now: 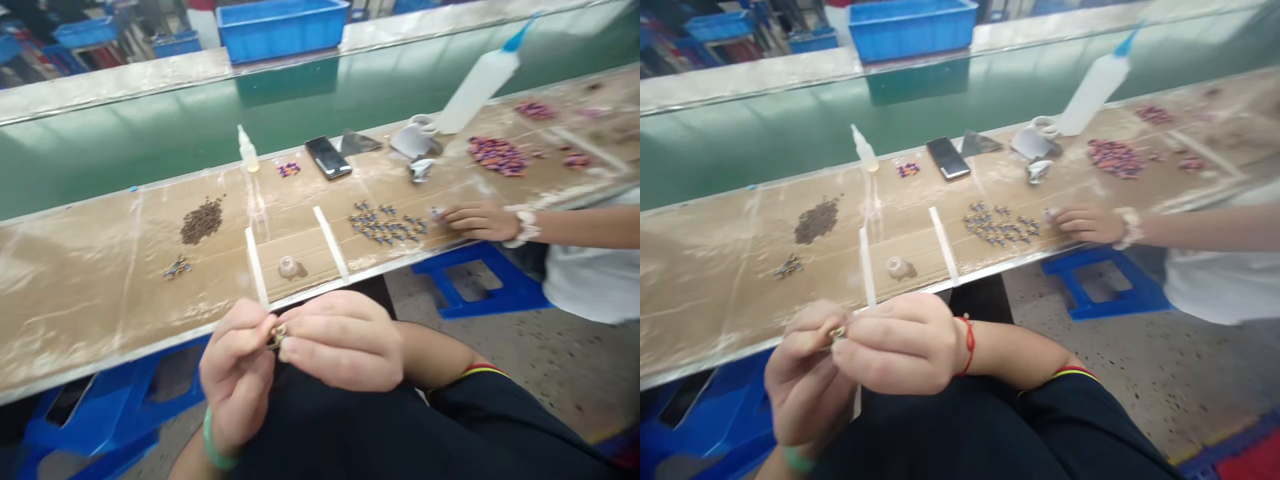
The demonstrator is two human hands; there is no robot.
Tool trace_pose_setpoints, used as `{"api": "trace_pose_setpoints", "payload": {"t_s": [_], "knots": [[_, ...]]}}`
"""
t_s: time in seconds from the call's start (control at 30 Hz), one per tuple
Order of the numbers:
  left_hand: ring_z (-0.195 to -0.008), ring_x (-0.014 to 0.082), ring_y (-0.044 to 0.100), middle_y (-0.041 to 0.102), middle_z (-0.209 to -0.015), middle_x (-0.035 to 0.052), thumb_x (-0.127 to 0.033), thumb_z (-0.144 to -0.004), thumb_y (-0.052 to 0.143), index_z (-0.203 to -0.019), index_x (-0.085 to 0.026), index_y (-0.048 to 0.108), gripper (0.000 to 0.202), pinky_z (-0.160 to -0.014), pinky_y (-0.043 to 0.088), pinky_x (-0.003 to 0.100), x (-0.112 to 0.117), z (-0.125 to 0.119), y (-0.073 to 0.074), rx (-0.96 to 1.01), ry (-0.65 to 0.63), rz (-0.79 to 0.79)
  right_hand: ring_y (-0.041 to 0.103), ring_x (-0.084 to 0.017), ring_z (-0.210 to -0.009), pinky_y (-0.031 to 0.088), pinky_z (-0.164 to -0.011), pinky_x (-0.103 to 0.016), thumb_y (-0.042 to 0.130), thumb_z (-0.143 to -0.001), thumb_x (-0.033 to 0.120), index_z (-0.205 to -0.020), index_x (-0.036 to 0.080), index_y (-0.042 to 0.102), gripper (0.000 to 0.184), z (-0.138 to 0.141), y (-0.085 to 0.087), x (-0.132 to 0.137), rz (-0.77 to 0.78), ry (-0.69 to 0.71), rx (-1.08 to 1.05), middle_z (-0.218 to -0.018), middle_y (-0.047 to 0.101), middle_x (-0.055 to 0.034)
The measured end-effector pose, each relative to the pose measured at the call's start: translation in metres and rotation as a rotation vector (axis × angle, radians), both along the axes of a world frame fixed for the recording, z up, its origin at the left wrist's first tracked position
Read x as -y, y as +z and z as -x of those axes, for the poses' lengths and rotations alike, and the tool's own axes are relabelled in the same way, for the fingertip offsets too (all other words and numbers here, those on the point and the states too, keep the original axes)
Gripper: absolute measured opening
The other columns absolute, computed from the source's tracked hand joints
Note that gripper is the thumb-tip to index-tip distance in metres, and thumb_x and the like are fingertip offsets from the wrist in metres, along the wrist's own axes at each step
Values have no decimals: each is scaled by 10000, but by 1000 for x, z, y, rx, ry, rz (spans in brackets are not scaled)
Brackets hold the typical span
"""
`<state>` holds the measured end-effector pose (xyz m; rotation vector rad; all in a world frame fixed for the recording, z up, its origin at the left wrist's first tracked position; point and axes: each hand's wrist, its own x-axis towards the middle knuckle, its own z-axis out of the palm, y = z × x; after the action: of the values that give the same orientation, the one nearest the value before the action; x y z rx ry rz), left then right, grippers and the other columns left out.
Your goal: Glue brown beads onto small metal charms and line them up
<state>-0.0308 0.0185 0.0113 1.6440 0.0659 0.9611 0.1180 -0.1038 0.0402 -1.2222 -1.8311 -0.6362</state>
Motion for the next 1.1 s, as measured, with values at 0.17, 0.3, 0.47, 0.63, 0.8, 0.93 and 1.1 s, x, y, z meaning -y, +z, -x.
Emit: {"api": "trace_pose_setpoints", "payload": {"t_s": [0.17, 0.3, 0.47, 0.63, 0.8, 0.93, 1.1], "knots": [[-817, 178, 604, 719, -924, 13, -172, -847, 669, -1062, -298, 778, 272, -700, 526, 325, -4, -4, -5, 22, 13, 26, 741, -153, -861, 646, -925, -240, 487, -980, 84, -912, 54, 649, 178, -4, -8, -22, -320, 70, -85, -871, 724, -108], [-808, 178, 599, 715, -889, 5, -214, -849, 704, -1037, -309, 790, 227, -693, 533, 317, 1, -7, -2, 32, 28, 76, 733, -136, -852, 619, -963, -225, 501, -969, 101, -887, 72, 675, 195, -3, -10, -26, -376, 56, -85, -870, 710, -95], [-834, 179, 606, 716, -924, 4, -223, -854, 696, -1059, -323, 785, 245, -739, 538, 321, 2, -4, -2, 24, 11, 94, 732, -135, -848, 619, -963, -232, 514, -963, 102, -871, 69, 690, 201, -3, -12, -26, -387, 79, -89, -864, 712, -93], [-846, 177, 606, 709, -947, 1, -231, -866, 691, -1074, -315, 780, 242, -752, 542, 328, 4, -8, -3, 29, 12, 81, 736, -143, -888, 619, -965, -230, 556, -956, 123, -878, 79, 706, 175, -6, -13, -23, -368, 76, -70, -893, 724, -93], [-807, 173, 619, 721, -910, 6, -228, -836, 706, -1027, -288, 785, 215, -728, 567, 333, 2, -7, 1, 37, 37, 51, 740, -151, -845, 631, -945, -243, 522, -952, 86, -871, 62, 688, 187, -5, -9, -22, -363, 97, -100, -851, 718, -101], [-769, 180, 671, 748, -840, 3, -253, -717, 805, -886, -294, 797, 174, -685, 614, 311, 0, -3, 1, -11, 117, 158, 736, -122, -881, 572, -1044, -238, 496, -978, 106, -820, 109, 709, 265, -4, -18, -26, -352, 51, -55, -846, 740, -64], [-649, 282, 718, 634, -538, 36, -548, -722, 734, -572, -297, 691, 295, -512, 549, 325, 39, -69, -15, -187, 7, 585, 572, -120, -1325, 386, -1195, -192, 627, -1009, 338, -1040, 210, 784, 205, -13, -31, -13, 227, 33, 285, -1176, 729, 8]]}}
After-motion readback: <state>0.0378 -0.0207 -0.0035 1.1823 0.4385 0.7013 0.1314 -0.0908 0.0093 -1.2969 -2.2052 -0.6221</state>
